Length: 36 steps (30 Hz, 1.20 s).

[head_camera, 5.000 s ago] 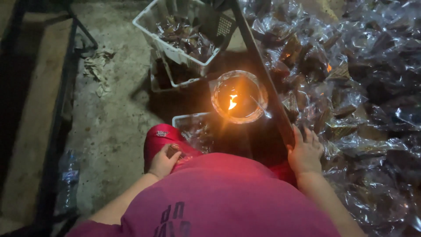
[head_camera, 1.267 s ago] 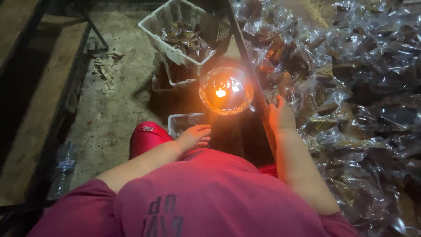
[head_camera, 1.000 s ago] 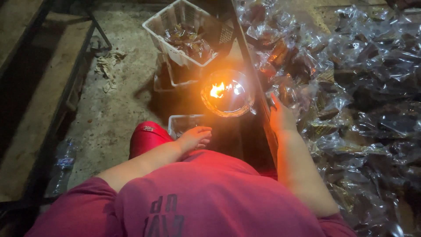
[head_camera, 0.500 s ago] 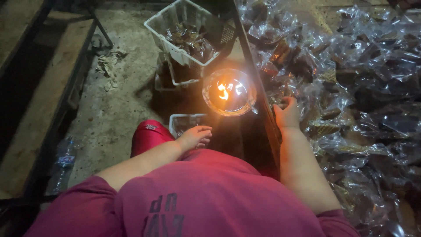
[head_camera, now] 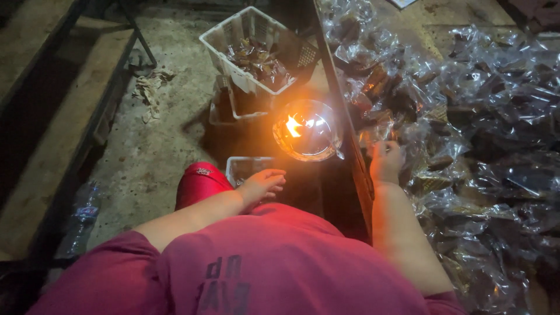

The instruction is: Sealing plastic bags containing bread by melting the edges over a candle flame.

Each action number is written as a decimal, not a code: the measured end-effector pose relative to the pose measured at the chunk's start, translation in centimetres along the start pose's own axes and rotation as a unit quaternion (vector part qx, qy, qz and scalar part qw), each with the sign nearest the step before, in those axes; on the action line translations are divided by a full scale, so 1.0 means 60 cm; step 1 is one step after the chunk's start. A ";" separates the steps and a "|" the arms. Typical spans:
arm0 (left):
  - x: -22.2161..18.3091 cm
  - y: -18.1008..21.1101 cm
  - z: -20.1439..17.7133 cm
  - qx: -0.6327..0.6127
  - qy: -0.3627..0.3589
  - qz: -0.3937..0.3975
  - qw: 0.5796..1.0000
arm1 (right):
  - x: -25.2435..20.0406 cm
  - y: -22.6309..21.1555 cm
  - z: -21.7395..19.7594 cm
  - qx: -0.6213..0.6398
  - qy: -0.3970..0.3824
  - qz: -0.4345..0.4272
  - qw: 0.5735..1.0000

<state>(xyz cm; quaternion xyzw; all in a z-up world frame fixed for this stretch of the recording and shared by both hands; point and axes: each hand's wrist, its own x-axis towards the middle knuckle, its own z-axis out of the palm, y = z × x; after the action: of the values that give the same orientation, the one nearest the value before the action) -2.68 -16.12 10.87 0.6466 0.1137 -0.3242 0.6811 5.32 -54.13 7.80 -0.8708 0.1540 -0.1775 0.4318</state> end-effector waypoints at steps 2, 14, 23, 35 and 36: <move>0.070 -0.034 -0.014 -0.041 -0.006 0.080 0.996 | -0.007 -0.028 -0.007 0.078 0.124 -0.020 0.989; 0.105 -0.037 -0.005 0.004 0.015 0.214 0.977 | -0.196 -0.211 0.096 0.090 -0.333 -0.003 0.939; 0.096 -0.017 0.006 0.079 0.071 0.223 0.969 | -0.180 -0.226 0.066 0.284 -0.324 0.072 0.900; 0.067 0.008 0.017 0.083 0.041 0.175 0.980 | -0.153 -0.127 0.132 0.125 -0.233 -0.056 0.963; 0.061 0.007 0.020 0.085 0.039 0.172 0.981 | -0.156 -0.137 0.125 0.125 -0.231 -0.052 0.963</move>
<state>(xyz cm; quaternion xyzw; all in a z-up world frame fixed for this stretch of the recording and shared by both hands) 0.02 -18.37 9.28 0.7241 -0.0010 -0.1853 0.6644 1.24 -40.22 8.55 -0.8341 -0.0192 -0.0117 0.5512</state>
